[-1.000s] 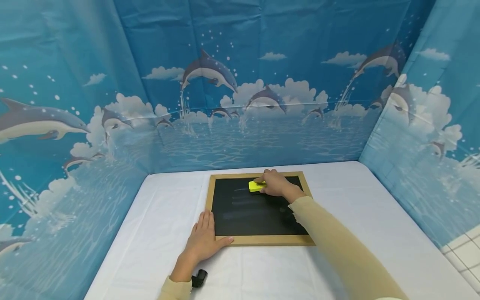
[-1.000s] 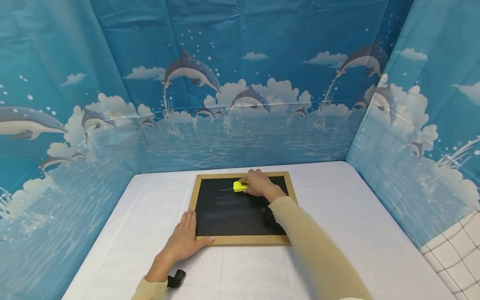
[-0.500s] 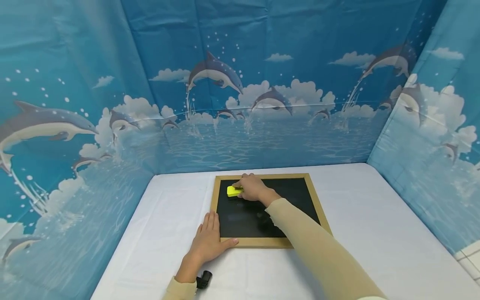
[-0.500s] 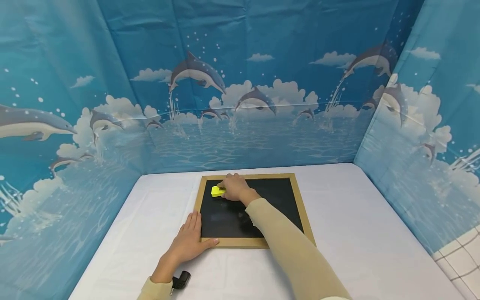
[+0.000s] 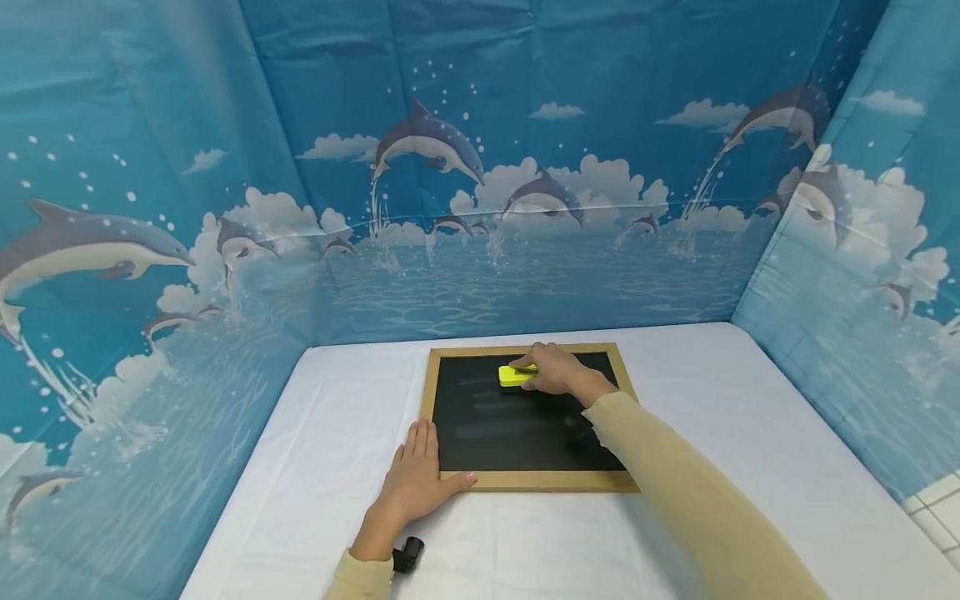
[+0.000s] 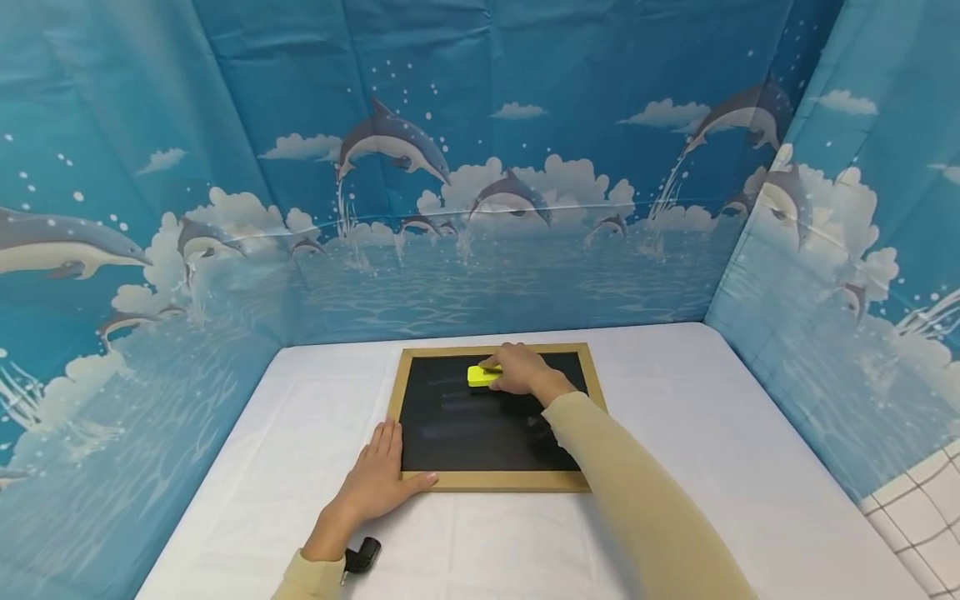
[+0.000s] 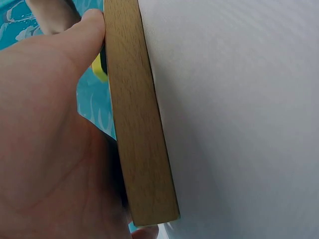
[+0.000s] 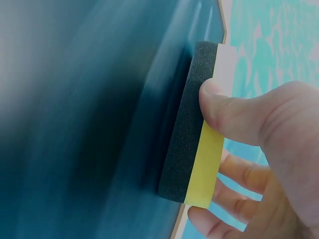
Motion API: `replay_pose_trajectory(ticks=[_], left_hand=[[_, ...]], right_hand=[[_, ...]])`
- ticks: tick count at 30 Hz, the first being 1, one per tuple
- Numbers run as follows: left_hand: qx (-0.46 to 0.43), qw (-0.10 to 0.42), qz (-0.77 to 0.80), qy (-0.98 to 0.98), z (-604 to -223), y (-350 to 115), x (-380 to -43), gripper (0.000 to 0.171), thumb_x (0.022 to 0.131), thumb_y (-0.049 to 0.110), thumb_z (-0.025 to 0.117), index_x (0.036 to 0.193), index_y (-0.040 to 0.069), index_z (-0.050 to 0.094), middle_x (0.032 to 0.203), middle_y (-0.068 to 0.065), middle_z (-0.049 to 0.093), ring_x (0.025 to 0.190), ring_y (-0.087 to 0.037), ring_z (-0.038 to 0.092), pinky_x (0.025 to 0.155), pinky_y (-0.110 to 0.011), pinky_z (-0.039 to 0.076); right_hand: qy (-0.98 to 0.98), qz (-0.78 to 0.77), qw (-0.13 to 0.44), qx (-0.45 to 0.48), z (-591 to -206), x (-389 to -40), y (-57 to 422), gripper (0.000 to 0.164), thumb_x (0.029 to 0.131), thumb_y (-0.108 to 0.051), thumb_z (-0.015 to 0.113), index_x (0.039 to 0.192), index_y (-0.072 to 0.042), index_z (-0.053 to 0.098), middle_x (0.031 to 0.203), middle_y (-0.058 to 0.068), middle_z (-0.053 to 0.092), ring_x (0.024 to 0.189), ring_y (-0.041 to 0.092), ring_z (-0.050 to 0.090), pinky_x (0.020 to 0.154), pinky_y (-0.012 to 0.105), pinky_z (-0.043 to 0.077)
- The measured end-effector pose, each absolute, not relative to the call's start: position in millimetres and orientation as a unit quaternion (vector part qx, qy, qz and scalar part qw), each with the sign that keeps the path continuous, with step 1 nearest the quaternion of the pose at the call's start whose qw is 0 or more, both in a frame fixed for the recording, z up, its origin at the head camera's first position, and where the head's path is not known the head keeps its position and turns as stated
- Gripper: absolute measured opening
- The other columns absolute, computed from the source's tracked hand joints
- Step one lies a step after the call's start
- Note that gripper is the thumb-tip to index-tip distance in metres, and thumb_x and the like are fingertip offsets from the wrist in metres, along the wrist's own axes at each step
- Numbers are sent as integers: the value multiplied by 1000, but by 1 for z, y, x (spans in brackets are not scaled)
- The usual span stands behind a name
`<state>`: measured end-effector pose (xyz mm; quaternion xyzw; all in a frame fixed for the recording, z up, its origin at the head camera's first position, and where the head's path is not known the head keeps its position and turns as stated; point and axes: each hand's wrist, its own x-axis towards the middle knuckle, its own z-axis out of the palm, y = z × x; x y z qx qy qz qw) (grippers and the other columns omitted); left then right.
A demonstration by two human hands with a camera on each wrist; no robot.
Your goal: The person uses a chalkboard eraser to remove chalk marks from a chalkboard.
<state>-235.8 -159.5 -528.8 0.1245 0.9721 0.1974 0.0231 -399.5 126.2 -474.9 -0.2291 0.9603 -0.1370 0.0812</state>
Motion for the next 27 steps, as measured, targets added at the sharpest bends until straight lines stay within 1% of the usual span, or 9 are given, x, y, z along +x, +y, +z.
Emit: replay_pose_trajectory(ticks=[7, 9, 11, 14, 17, 19, 21, 24, 27], left_hand=[[126, 19, 197, 972, -530, -161, -236, 119, 84, 78, 57, 157, -8, 18, 165, -24, 8, 152, -40, 7, 115, -61, 20], [125, 18, 196, 972, -531, -160, -235, 119, 84, 78, 57, 157, -8, 18, 165, -24, 8, 152, -40, 7, 115, -61, 20], [125, 18, 196, 973, -531, -160, -235, 119, 84, 78, 57, 157, -8, 18, 166, -24, 8, 152, -40, 7, 116, -61, 20], [128, 18, 198, 972, -531, -159, -235, 120, 84, 78, 57, 157, -8, 18, 165, -24, 8, 152, -40, 7, 115, -61, 20], [129, 19, 200, 971, -531, -158, -234, 119, 85, 77, 58, 157, -8, 17, 165, -24, 7, 152, -40, 6, 116, -61, 19], [128, 18, 197, 972, -530, -158, -234, 118, 85, 76, 59, 157, -8, 17, 165, -24, 7, 152, -40, 6, 116, -61, 19], [126, 16, 194, 973, -530, -158, -234, 118, 85, 76, 59, 157, -8, 17, 166, -23, 7, 152, -39, 6, 116, -61, 19], [125, 17, 194, 973, -531, -159, -235, 118, 85, 76, 59, 157, -8, 18, 165, -24, 7, 152, -40, 6, 116, -61, 19], [125, 19, 194, 973, -531, -159, -236, 119, 85, 76, 59, 157, -9, 17, 165, -24, 8, 152, -40, 6, 116, -61, 19]], right_hand=[[962, -146, 87, -214, -475, -396, 160, 53, 92, -26, 76, 143, -24, 59, 136, 10, 58, 121, 33, 54, 98, 52, 45], [963, -149, 82, -211, -476, -394, 168, 54, 92, -26, 77, 143, -24, 59, 136, 10, 59, 119, 32, 56, 96, 50, 47], [962, -152, 81, -211, -476, -393, 176, 55, 92, -25, 77, 144, -22, 58, 131, 12, 59, 112, 31, 57, 92, 48, 48], [966, -149, 76, -198, -477, -388, 192, 56, 91, -24, 77, 144, -22, 58, 123, 10, 62, 100, 26, 58, 85, 44, 48], [969, -147, 72, -185, -476, -383, 205, 55, 91, -22, 78, 143, -20, 60, 115, 10, 62, 93, 24, 56, 81, 44, 48], [970, -149, 71, -179, -476, -380, 210, 55, 90, -20, 78, 142, -20, 60, 113, 10, 62, 93, 24, 55, 80, 45, 48], [970, -149, 63, -180, -476, -378, 213, 55, 90, -20, 78, 142, -20, 60, 115, 11, 62, 96, 25, 55, 82, 46, 49], [972, -140, 48, -181, -479, -374, 212, 56, 89, -20, 80, 142, -20, 61, 116, 11, 62, 98, 27, 54, 84, 47, 49], [976, -121, 24, -182, -481, -370, 210, 57, 87, -22, 81, 141, -20, 62, 115, 11, 61, 97, 27, 55, 84, 47, 50]])
